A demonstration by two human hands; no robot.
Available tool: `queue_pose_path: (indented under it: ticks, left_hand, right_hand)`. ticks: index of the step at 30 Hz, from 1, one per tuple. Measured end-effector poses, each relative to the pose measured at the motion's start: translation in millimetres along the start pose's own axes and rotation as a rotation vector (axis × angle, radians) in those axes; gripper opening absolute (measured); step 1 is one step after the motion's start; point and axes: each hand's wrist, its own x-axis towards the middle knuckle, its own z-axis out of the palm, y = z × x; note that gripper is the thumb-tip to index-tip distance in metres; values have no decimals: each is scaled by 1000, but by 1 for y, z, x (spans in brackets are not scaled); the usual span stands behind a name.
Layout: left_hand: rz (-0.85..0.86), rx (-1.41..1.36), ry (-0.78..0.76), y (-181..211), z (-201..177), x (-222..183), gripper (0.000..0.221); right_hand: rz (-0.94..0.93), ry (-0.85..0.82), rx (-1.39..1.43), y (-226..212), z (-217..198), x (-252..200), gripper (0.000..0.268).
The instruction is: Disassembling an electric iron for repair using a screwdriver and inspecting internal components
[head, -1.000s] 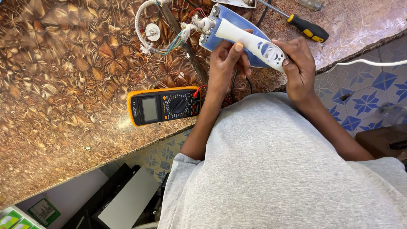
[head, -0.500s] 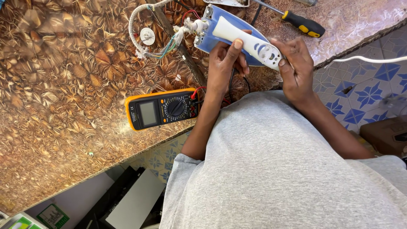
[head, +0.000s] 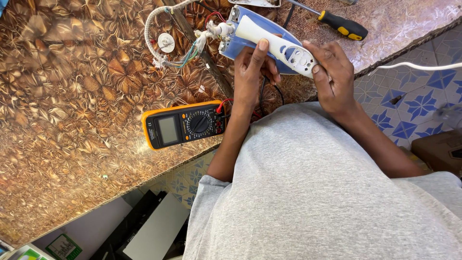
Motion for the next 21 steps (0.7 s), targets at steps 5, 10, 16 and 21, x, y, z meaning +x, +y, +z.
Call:
queue_pose_path:
  ticks: [5,10,16,21]
  left_hand:
    - [47,-13,-30,3,2,-2,45]
    - [41,-18,-24,4,4,0,47]
    - [59,-18,-6,3,5,0,44]
    - [53,-11,-1,4,6,-1,45]
  right_hand:
    - [-10,5,12,-5,1,5,48]
    - [-12,-16,9,-4,-1,5,46]
    - [5,-31,35,-5,0,6,46]
    - [11,-30,33,-4,0,5,47]
